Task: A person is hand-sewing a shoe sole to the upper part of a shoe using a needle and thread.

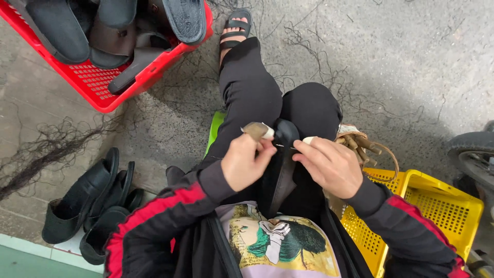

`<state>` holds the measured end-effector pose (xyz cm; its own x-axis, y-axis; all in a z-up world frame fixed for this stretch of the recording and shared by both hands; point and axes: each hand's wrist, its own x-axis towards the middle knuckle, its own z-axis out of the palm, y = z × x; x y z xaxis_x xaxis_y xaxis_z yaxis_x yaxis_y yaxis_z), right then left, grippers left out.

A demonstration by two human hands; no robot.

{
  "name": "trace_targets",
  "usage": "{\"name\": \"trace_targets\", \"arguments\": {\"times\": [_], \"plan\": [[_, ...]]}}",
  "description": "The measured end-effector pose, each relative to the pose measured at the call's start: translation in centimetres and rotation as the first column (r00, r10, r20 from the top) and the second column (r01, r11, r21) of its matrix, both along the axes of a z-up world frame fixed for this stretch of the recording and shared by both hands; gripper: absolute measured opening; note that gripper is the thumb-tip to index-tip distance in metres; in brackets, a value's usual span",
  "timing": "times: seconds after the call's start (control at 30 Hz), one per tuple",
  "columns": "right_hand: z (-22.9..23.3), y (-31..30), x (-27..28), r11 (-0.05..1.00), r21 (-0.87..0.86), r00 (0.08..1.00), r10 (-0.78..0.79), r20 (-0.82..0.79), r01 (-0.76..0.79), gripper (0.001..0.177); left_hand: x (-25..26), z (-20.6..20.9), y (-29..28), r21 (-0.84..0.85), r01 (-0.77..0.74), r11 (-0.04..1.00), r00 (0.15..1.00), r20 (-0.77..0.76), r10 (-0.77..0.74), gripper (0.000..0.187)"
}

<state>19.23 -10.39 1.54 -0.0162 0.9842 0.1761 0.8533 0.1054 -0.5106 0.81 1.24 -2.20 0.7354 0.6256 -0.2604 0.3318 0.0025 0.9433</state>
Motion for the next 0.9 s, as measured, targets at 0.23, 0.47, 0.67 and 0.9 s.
{"name": "trace_targets", "arguments": {"times": [0.23,0.47,0.67,0.9], "plan": [[4.7,-0.9,3.0,0.918,-0.391,0.953,0.169,0.252,-0.059,0.046,1.3,2.0,-0.4,0.093,0.000,0.996,1.000,-0.009,0.001,0.026],[4.3,-2.9,2.7,0.928,-0.367,0.986,0.118,0.114,-0.068,0.035,2.0,2.0,-0.6,0.717,0.161,0.678,0.936,0.106,-0.335,0.010],[1.6,-2.6,0.7,0.956,-0.293,0.993,-0.007,-0.117,-0.028,0.018,-0.3,0.1,-2.8,0.703,-0.137,0.698,0.917,0.357,-0.180,0.007],[4.2,-3.0,4.7,0.952,-0.290,0.951,-0.176,-0.254,0.098,0.032,-0.4,0.2,-1.8,0.678,-0.103,0.728,0.949,0.287,-0.133,0.022]]}}
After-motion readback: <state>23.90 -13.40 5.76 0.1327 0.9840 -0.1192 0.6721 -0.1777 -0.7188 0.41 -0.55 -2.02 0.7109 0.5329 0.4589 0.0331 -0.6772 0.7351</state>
